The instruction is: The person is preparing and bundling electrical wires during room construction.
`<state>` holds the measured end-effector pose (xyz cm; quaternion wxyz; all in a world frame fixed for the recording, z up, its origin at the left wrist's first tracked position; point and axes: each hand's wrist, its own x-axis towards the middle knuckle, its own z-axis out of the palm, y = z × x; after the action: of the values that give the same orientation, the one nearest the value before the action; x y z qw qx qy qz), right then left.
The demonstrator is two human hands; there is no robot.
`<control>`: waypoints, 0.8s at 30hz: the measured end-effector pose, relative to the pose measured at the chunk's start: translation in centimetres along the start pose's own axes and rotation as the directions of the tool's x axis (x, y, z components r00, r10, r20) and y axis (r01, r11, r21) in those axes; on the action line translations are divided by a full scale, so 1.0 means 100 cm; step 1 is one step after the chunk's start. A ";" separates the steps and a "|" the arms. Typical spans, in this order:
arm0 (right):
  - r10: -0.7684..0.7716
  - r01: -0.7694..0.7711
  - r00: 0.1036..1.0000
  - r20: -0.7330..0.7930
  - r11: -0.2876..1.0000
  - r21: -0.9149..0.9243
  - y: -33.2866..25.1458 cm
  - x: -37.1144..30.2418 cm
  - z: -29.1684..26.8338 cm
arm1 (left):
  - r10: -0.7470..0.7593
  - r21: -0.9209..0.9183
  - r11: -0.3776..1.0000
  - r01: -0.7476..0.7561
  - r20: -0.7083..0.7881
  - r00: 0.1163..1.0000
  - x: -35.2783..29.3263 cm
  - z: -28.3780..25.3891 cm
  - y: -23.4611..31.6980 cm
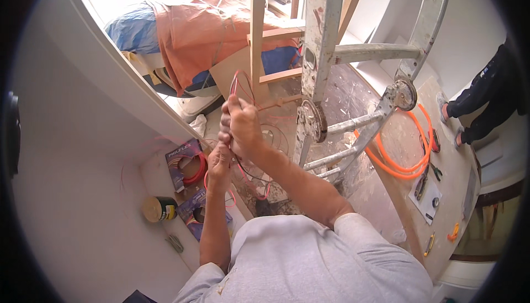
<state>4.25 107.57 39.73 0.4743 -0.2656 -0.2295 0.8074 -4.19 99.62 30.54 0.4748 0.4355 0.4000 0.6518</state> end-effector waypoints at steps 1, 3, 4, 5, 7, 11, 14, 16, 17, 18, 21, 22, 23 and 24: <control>-0.001 0.001 1.000 0.002 1.000 -0.004 -0.007 0.006 0.007 | 0.004 -0.003 1.000 -0.004 -0.001 1.000 0.000 0.001 0.007; -0.050 0.048 0.998 0.044 0.998 0.034 -0.022 0.016 0.020 | -0.049 -0.089 0.994 0.061 0.128 0.991 -0.003 0.003 0.023; -0.058 0.057 0.997 0.042 0.997 0.043 -0.028 0.017 0.028 | -0.045 -0.089 0.994 0.057 0.130 0.990 -0.004 0.001 0.027; -0.062 0.060 0.997 0.044 0.997 0.043 -0.035 0.020 0.035 | -0.084 -0.110 0.989 0.100 0.146 0.986 -0.005 -0.002 0.030; -0.103 0.102 0.995 0.018 0.993 0.052 -0.049 0.028 0.042 | -0.120 -0.127 0.982 0.142 0.172 0.978 -0.009 -0.007 0.034; -0.060 0.062 0.998 -0.023 0.985 0.159 -0.060 0.058 0.049 | -0.188 -0.204 0.954 0.222 0.170 0.967 -0.026 -0.015 0.039; 0.009 0.002 0.999 -0.042 0.967 0.256 -0.051 0.086 0.042 | -0.191 -0.452 0.850 0.270 0.213 0.958 -0.028 -0.015 0.051; 0.024 -0.021 1.000 -0.011 0.976 0.217 -0.035 0.094 0.032 | -0.168 -0.540 0.807 0.239 0.178 0.970 -0.021 -0.016 0.065; 0.025 -0.023 1.000 -0.007 0.976 0.218 -0.026 0.089 0.024 | -0.144 -0.625 0.754 0.202 0.142 0.979 -0.017 -0.019 0.070; 0.068 -0.069 0.997 0.044 0.997 0.042 -0.014 0.078 0.019 | -0.054 -0.710 0.688 0.153 0.161 0.986 -0.012 -0.028 0.074; 0.128 -0.005 0.964 0.233 0.885 -0.466 0.009 0.019 -0.015 | -0.012 -0.846 0.528 0.073 0.079 0.997 0.006 -0.038 0.095; 0.131 0.054 0.945 0.300 0.842 -0.537 0.015 -0.003 -0.025 | 0.005 -0.867 0.496 0.051 0.062 0.998 0.013 -0.042 0.096; 0.141 0.114 0.921 0.363 0.793 -0.598 0.022 -0.024 -0.036 | 0.003 -0.866 0.497 0.051 0.060 0.998 0.019 -0.045 0.096; 0.085 0.252 0.905 0.418 0.685 -0.684 0.021 -0.046 -0.042 | -0.038 -0.886 0.464 0.012 -0.007 0.999 0.026 -0.049 0.093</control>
<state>7.50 103.03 36.18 0.3076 -0.2411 -0.6368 0.6646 -11.83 99.49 38.28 0.6359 0.1130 0.0172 0.7633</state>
